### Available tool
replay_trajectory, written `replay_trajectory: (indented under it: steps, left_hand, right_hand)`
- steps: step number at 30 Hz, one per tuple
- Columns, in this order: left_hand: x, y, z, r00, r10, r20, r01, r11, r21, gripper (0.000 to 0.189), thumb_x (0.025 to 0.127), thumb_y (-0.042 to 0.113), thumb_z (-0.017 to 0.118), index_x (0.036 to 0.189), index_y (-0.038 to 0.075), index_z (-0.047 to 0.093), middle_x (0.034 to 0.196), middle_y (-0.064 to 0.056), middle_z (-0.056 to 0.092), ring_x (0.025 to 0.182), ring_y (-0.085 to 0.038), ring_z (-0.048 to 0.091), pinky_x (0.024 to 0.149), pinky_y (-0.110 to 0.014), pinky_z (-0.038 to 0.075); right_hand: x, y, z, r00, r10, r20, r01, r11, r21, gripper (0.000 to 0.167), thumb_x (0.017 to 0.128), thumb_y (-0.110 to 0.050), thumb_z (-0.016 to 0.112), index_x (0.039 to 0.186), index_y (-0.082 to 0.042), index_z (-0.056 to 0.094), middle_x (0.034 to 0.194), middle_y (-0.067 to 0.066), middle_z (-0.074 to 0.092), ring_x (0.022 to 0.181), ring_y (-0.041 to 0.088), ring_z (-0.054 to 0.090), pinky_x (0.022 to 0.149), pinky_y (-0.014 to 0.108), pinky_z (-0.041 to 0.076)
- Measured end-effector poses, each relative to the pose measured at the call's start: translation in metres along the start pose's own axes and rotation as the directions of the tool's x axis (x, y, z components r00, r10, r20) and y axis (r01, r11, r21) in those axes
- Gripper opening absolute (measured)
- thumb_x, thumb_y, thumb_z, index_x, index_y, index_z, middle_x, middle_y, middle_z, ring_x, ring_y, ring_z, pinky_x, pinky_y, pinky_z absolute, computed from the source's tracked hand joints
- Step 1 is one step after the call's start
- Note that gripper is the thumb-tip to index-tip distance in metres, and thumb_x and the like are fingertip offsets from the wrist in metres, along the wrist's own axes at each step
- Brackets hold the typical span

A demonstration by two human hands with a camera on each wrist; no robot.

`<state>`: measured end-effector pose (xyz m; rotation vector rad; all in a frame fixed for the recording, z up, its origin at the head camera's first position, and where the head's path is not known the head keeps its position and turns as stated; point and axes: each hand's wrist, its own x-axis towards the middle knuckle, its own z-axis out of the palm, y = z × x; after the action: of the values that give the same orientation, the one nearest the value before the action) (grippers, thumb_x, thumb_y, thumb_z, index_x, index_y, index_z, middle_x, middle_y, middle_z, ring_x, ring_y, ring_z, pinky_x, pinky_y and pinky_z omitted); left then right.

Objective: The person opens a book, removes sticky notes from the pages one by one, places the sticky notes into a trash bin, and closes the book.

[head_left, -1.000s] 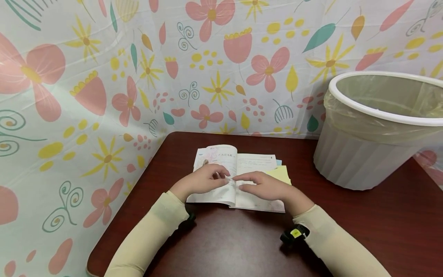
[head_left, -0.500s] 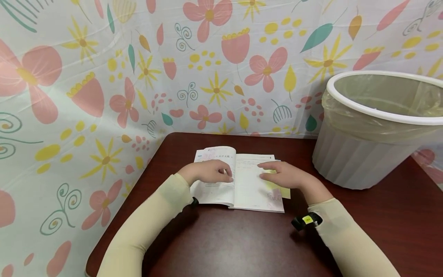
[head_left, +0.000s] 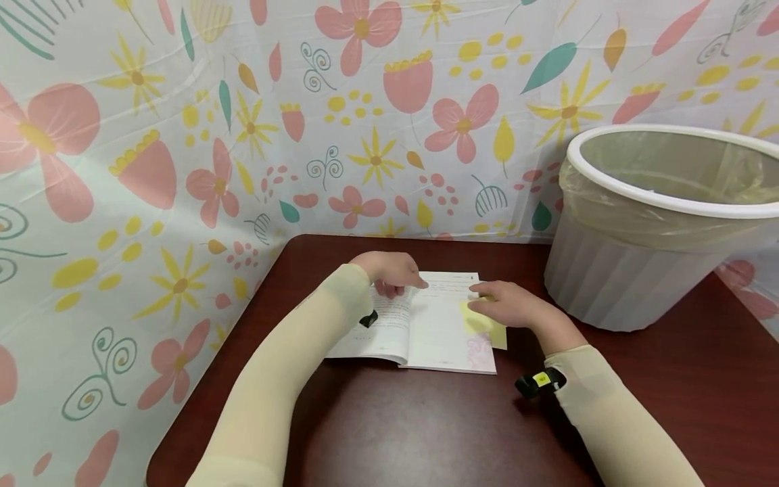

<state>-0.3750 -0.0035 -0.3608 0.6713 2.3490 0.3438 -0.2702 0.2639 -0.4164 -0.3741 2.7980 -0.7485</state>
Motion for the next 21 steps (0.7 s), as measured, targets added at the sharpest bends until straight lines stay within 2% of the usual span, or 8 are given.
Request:
replay_trajectory:
  steps: [6,8,10,13,15,17,20,21]
  left_hand:
    - [0.023,0.012,-0.003,0.997,-0.033,-0.067,0.032,0.999,-0.003,0.046,0.098,0.056,0.061,0.127,0.022,0.069,0.105,-0.008,0.072,0.077,-0.021,0.067,0.068,-0.034,0.055]
    - [0.030,0.016,-0.001,0.996,-0.024,-0.089,0.024,1.000,0.002,0.044,0.098,0.055,0.061,0.124,0.020,0.070,0.106,-0.010,0.072,0.072,-0.020,0.064,0.064,-0.032,0.051]
    - [0.036,0.020,0.001,0.994,-0.016,-0.109,0.018,1.000,0.021,0.043,0.099,0.053,0.061,0.119,0.017,0.072,0.104,-0.011,0.072,0.066,-0.018,0.059,0.062,-0.030,0.048]
    - [0.044,0.026,0.004,0.991,-0.016,-0.131,0.023,0.998,0.050,0.040,0.099,0.051,0.062,0.103,0.012,0.070,0.088,-0.007,0.066,0.058,-0.015,0.051,0.060,-0.029,0.046]
    - [0.049,0.030,0.007,0.989,-0.027,-0.143,0.036,0.998,0.057,0.038,0.098,0.050,0.063,0.091,0.012,0.067,0.074,-0.002,0.059,0.054,-0.014,0.047,0.059,-0.028,0.045]
    - [0.054,0.033,0.009,0.988,-0.036,-0.152,0.045,0.998,0.051,0.037,0.097,0.049,0.065,0.085,0.014,0.063,0.065,0.002,0.051,0.052,-0.014,0.045,0.058,-0.029,0.044]
    - [0.061,0.035,0.014,0.985,-0.024,-0.171,0.033,0.998,0.051,0.033,0.096,0.045,0.068,0.081,0.016,0.063,0.060,0.005,0.046,0.051,-0.014,0.044,0.057,-0.029,0.044]
    - [0.062,0.036,0.015,0.984,-0.006,-0.181,0.017,0.998,0.055,0.031,0.095,0.043,0.069,0.081,0.016,0.064,0.060,0.006,0.047,0.052,-0.013,0.045,0.057,-0.029,0.044]
  right_hand:
    - [0.002,0.005,-0.003,0.999,0.022,-0.045,-0.022,1.000,-0.012,0.058,0.103,-0.043,0.056,0.141,0.001,0.061,0.144,0.024,0.060,0.135,0.044,0.054,0.108,0.060,0.046]
    - [0.003,0.007,-0.003,0.998,0.012,-0.065,-0.014,1.000,-0.020,0.052,0.103,-0.040,0.057,0.135,0.000,0.067,0.137,0.022,0.065,0.126,0.040,0.060,0.102,0.056,0.051]
    - [0.004,0.009,-0.003,0.997,0.003,-0.079,-0.006,1.000,-0.028,0.042,0.103,-0.038,0.058,0.120,-0.003,0.076,0.115,0.017,0.073,0.103,0.033,0.066,0.088,0.047,0.055]
    - [0.006,0.012,-0.002,0.996,-0.002,-0.093,-0.001,1.000,-0.029,0.035,0.102,-0.034,0.060,0.089,-0.007,0.077,0.077,0.005,0.063,0.070,0.020,0.054,0.066,0.034,0.046]
    - [0.006,0.014,-0.002,0.995,0.001,-0.098,-0.004,1.000,-0.023,0.034,0.102,-0.033,0.061,0.083,-0.008,0.075,0.072,0.001,0.058,0.064,0.016,0.048,0.061,0.030,0.041]
    - [0.005,0.016,-0.003,0.994,0.010,-0.106,-0.012,1.000,-0.018,0.032,0.102,-0.032,0.061,0.090,-0.007,0.077,0.080,0.004,0.066,0.068,0.016,0.054,0.063,0.031,0.044]
    - [0.004,0.018,-0.003,0.992,0.026,-0.125,-0.028,0.999,-0.015,0.031,0.101,-0.033,0.063,0.110,-0.008,0.079,0.108,0.011,0.075,0.086,0.019,0.064,0.073,0.036,0.052]
    - [0.004,0.018,-0.003,0.991,0.033,-0.128,-0.035,0.999,-0.014,0.032,0.100,-0.033,0.063,0.112,-0.007,0.078,0.112,0.014,0.075,0.089,0.021,0.065,0.075,0.038,0.053]
